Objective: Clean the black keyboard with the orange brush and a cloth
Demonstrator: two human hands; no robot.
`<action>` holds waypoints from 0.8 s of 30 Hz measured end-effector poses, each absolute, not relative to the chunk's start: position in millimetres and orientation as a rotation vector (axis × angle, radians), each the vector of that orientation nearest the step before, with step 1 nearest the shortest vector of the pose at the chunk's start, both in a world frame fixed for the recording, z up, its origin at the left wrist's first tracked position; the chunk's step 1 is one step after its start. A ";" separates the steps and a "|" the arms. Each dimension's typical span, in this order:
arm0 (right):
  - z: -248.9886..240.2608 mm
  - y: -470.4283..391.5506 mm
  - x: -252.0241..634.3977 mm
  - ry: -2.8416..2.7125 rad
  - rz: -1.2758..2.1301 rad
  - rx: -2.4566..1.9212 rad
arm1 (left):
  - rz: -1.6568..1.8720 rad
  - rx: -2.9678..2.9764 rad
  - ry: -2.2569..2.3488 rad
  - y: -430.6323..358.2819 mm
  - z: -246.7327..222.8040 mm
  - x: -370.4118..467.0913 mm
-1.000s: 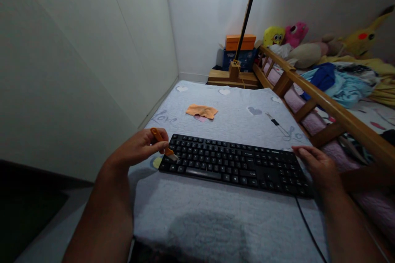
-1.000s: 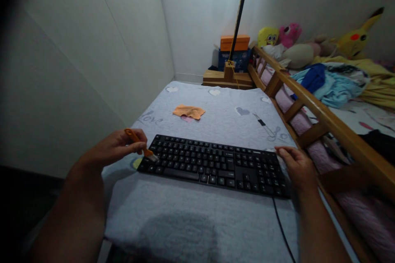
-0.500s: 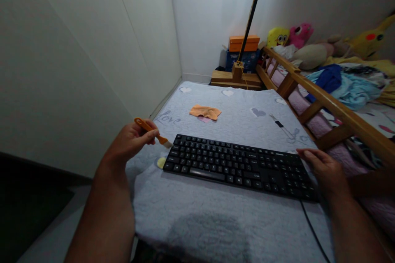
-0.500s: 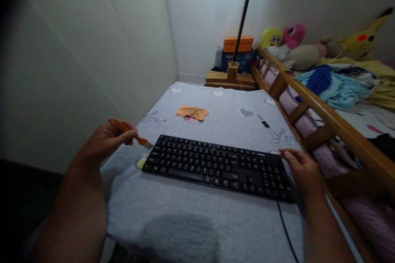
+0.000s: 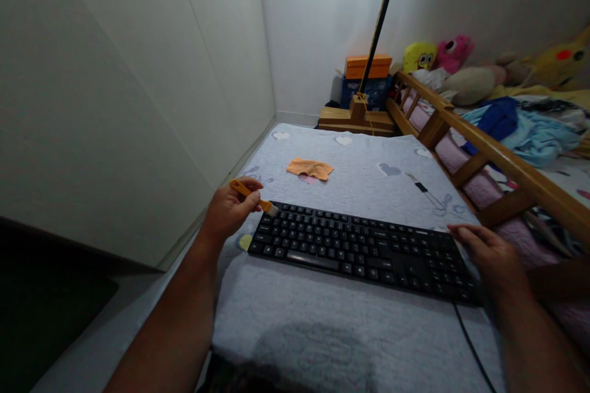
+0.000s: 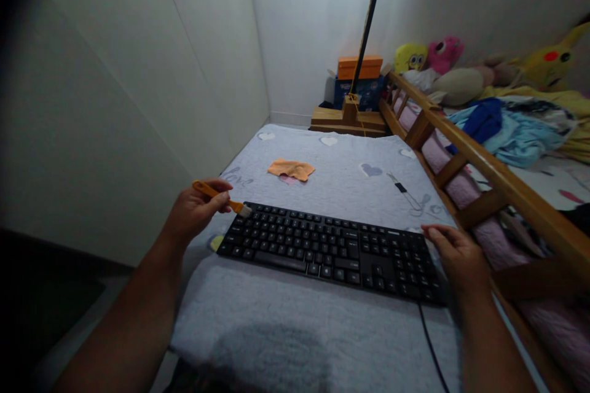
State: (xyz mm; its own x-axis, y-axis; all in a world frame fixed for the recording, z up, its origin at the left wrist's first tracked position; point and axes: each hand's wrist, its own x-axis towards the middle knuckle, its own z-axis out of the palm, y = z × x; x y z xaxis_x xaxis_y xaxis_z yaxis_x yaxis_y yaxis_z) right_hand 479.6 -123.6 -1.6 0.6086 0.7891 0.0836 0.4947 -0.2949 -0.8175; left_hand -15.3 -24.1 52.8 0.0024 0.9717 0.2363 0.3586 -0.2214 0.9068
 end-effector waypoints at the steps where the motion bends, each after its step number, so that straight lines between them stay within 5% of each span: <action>1: -1.7 -123.4 479.6 -1.012 0.429 -1.961 | 1.212 1.652 1.393 -23.7 51.9 -14.8; 24: -7.6 -121.4 486.6 -1.061 0.364 -1.991 | 0.996 1.810 1.364 -18.8 45.3 -20.0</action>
State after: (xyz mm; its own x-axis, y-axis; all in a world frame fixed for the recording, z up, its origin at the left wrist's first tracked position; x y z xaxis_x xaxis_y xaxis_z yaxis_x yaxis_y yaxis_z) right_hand 486.6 -121.4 -7.6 0.6013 0.7898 0.1211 0.5489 -0.2982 -0.7809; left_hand -20.0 -18.8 45.3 0.1686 0.9683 0.1846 0.4710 -0.2436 0.8478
